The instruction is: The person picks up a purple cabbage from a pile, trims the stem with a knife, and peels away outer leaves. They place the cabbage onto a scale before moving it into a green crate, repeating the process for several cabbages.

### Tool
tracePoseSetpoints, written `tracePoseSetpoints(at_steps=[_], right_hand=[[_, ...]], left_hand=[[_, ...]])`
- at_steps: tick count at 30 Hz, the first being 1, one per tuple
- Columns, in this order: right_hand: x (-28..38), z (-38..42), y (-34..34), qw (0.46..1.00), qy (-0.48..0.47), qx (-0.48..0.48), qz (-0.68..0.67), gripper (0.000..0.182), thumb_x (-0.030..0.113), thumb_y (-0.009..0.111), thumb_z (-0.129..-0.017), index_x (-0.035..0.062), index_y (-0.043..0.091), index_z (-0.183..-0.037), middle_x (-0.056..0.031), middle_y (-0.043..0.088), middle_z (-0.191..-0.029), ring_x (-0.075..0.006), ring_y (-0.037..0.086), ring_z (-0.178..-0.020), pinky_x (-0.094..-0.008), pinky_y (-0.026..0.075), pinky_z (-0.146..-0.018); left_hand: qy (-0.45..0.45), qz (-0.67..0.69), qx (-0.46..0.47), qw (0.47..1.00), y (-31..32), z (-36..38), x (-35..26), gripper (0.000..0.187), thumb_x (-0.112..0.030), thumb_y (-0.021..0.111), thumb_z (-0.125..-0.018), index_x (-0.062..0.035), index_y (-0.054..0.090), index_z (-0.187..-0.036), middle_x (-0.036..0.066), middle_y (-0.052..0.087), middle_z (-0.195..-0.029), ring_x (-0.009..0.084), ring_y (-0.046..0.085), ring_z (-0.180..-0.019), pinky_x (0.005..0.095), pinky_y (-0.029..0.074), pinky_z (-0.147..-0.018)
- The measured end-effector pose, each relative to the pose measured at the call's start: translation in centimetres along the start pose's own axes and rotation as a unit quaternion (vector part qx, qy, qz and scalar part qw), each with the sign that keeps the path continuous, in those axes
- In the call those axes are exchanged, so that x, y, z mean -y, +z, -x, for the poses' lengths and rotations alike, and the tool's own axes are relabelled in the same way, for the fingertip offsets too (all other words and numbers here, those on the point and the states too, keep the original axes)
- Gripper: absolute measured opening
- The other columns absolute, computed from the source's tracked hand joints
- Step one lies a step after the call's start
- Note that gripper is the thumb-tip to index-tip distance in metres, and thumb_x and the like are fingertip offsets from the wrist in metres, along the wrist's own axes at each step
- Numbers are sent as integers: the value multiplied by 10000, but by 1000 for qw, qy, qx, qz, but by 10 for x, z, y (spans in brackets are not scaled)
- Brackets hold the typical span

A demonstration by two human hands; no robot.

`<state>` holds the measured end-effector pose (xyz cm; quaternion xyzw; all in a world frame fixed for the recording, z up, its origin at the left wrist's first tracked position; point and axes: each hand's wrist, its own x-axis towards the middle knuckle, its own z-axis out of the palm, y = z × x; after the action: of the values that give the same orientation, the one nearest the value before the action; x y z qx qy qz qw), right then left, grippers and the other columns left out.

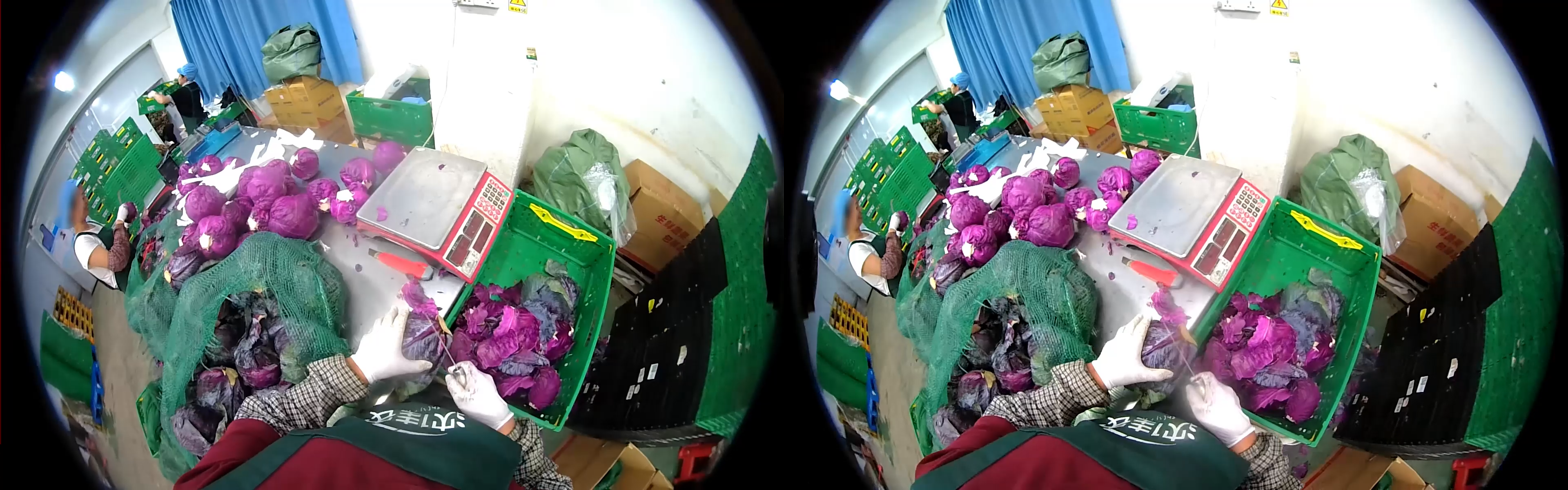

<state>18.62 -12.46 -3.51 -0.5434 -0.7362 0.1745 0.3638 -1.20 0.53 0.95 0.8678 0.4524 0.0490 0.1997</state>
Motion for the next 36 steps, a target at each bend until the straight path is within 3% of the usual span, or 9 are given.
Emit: tracePoseSetpoints(at_steps=[11, 15, 19, 26, 30, 32, 33, 34, 36], right_hand=[[-1, -27, 7, 975, 200, 44, 87, 161, 178, 516, -881, 19, 514, -906, -178, 614, -620, -378, 641, -576, -480, 520, -522], [-17, -48, 14, 935, 302, 123, 141, 250, 184, 495, -890, -26, 543, -1016, -209, 664, -747, -387, 671, -716, -481, 539, -651], [-30, -54, 17, 941, 280, 100, 163, 268, 186, 449, -911, -55, 558, -950, -256, 645, -747, -409, 654, -702, -494, 522, -624], [-6, -33, -11, 956, 231, 147, 105, 261, 187, 501, -879, -51, 506, -986, -262, 618, -699, -442, 633, -683, -525, 510, -638], [-29, -35, 10, 960, 208, 76, 169, 182, 145, 476, -894, -27, 505, -944, -248, 627, -705, -418, 640, -666, -512, 507, -600], [-56, -41, 44, 956, 216, 46, 191, 168, 155, 475, -889, -8, 503, -917, -239, 629, -709, -423, 637, -672, -520, 503, -608], [-39, -43, 39, 961, 237, 26, 139, 181, 154, 482, -880, -2, 508, -967, -250, 629, -720, -435, 634, -690, -517, 505, -614], [-44, -42, 49, 975, 197, -5, 107, 339, 173, 505, -895, -25, 481, -1168, -202, 630, -717, -343, 638, -582, -447, 507, -504], [-29, -34, 41, 875, 391, 45, -281, 512, 170, 543, -910, -27, 368, -1349, -109, 607, -737, -197, 576, -468, -332, 466, -395]], left_hand=[[-10, -26, 1, 1000, -5, -5, -21, 1100, -538, 765, -622, 140, 311, -1361, 362, 381, -1347, 462, 449, -1189, 476, 410, -1013], [1, -62, -1, 998, -2, -9, -41, 1070, -531, 767, -622, 128, 343, -1351, 348, 398, -1341, 457, 471, -1161, 475, 469, -937], [-1, -89, -78, 993, 15, -13, -37, 1040, -528, 768, -626, 117, 372, -1338, 292, 477, -1253, 434, 518, -1085, 479, 464, -922], [8, 4, -53, 999, -1, -6, -17, 994, -551, 752, -636, 81, 393, -1313, 272, 514, -1216, 408, 536, -1088, 459, 451, -944], [-40, 38, -60, 997, 7, -1, -17, 1035, -566, 773, -618, 40, 366, -1352, 246, 485, -1288, 401, 498, -1168, 446, 411, -1007], [36, 48, -134, 989, 16, 9, -9, 1002, -480, 823, -601, 25, 376, -1343, 229, 503, -1262, 386, 502, -1173, 432, 410, -1012], [76, 76, -146, 983, 26, 13, 3, 986, -438, 842, -588, 16, 385, -1335, 225, 503, -1252, 374, 499, -1180, 420, 405, -1019], [116, 102, -158, 975, 15, 15, 3, 973, -396, 861, -574, 7, 393, -1326, 220, 504, -1243, 362, 496, -1187, 408, 400, -1026], [97, 176, -131, 971, -1, 28, 11, 934, -329, 862, -643, 15, 373, -1361, 198, 506, -1270, 281, 499, -1211, 378, 378, -1056]])
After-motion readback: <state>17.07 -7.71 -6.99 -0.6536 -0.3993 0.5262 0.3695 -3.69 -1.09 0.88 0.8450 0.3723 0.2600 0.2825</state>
